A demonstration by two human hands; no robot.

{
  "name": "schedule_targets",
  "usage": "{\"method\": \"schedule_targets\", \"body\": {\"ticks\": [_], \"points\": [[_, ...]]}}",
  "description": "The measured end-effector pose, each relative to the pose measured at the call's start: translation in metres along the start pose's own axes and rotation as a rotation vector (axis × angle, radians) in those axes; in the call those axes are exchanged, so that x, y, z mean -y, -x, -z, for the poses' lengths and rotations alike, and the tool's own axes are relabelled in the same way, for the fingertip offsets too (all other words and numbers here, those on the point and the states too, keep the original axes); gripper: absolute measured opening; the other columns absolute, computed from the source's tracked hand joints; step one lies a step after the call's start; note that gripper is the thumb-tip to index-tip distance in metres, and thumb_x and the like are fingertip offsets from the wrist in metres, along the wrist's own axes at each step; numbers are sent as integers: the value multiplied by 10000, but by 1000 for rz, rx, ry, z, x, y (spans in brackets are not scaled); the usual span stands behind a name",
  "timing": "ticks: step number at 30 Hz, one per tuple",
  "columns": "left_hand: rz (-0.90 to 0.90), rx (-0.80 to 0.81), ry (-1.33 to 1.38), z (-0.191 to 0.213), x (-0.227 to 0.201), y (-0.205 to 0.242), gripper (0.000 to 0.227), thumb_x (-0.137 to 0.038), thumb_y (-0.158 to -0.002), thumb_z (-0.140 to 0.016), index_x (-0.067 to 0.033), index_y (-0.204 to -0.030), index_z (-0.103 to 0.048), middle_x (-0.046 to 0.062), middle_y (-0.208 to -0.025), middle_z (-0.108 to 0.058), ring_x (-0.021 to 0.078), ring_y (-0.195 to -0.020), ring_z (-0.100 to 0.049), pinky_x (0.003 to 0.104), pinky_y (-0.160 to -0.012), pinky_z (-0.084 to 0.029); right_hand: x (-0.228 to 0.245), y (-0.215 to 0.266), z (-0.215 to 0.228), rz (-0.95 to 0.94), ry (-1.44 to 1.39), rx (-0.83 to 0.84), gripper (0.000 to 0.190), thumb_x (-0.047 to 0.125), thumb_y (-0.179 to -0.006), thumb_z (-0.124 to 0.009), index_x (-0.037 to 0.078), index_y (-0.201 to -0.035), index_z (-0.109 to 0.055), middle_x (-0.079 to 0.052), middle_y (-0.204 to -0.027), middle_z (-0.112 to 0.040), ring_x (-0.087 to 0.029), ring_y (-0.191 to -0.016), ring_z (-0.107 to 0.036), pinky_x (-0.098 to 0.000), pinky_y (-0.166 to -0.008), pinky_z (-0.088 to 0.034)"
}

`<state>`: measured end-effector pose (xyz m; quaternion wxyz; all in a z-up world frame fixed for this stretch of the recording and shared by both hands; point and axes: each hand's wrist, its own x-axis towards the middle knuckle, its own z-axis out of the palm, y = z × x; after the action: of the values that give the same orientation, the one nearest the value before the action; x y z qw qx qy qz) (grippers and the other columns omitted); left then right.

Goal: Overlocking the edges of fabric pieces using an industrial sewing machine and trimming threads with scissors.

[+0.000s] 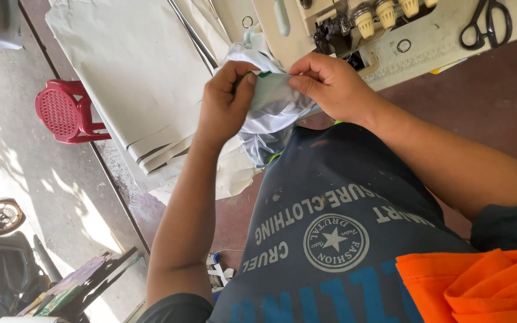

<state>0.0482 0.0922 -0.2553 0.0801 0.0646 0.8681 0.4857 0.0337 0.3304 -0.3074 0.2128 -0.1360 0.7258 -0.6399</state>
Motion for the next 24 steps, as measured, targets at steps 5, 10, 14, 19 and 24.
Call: {"method": "schedule_targets", "body": {"ticks": [5, 10, 14, 19, 24], "points": [[35, -75, -28, -18, 9, 1, 238, -356, -965, -688, -131, -1020, -634, -42, -866, -614, 113, -756, -535, 272, -676, -456, -5, -2, 9, 49, 30, 39, 88, 134, -1086, -635, 57, -1127, -649, -16, -824, -646, -106, -715, -560, -255, -633, -446], [-46, -161, -51, -23, 16, 4, 228, -295, -967, -751, -115, -898, -629, -57, -743, -540, 105, -686, -449, 270, -604, -397, -3, 0, 11, 44, 95, 58, 116, 162, -1075, -639, 65, -1135, -663, -18, -871, -697, -114, -735, -599, -262, -664, -471], [-199, -194, -33, -26, 17, 6, 202, -179, -983, -730, -55, -875, -614, 12, -831, -588, 165, -775, -542, 305, -679, -445, -2, 4, 8, 61, 134, 18, 115, 145, -1055, -669, 62, -1132, -683, -44, -974, -732, -153, -880, -681, -279, -755, -534], [-190, -183, -27, -26, 22, 14, 198, -223, -1005, -698, -52, -925, -642, 16, -856, -599, 171, -821, -567, 312, -731, -473, -1, 9, 3, 39, 127, -9, 116, 146, -1039, -697, 60, -1115, -714, -39, -983, -741, -144, -879, -684, -273, -758, -536], [-191, -172, -39, -26, 23, 18, 207, -233, -1003, -697, -62, -902, -640, 10, -848, -609, 170, -811, -576, 316, -725, -483, 0, 15, -4, 24, 83, -18, 112, 139, -1042, -689, 54, -1114, -702, -37, -978, -730, -132, -880, -668, -263, -757, -545]]}}
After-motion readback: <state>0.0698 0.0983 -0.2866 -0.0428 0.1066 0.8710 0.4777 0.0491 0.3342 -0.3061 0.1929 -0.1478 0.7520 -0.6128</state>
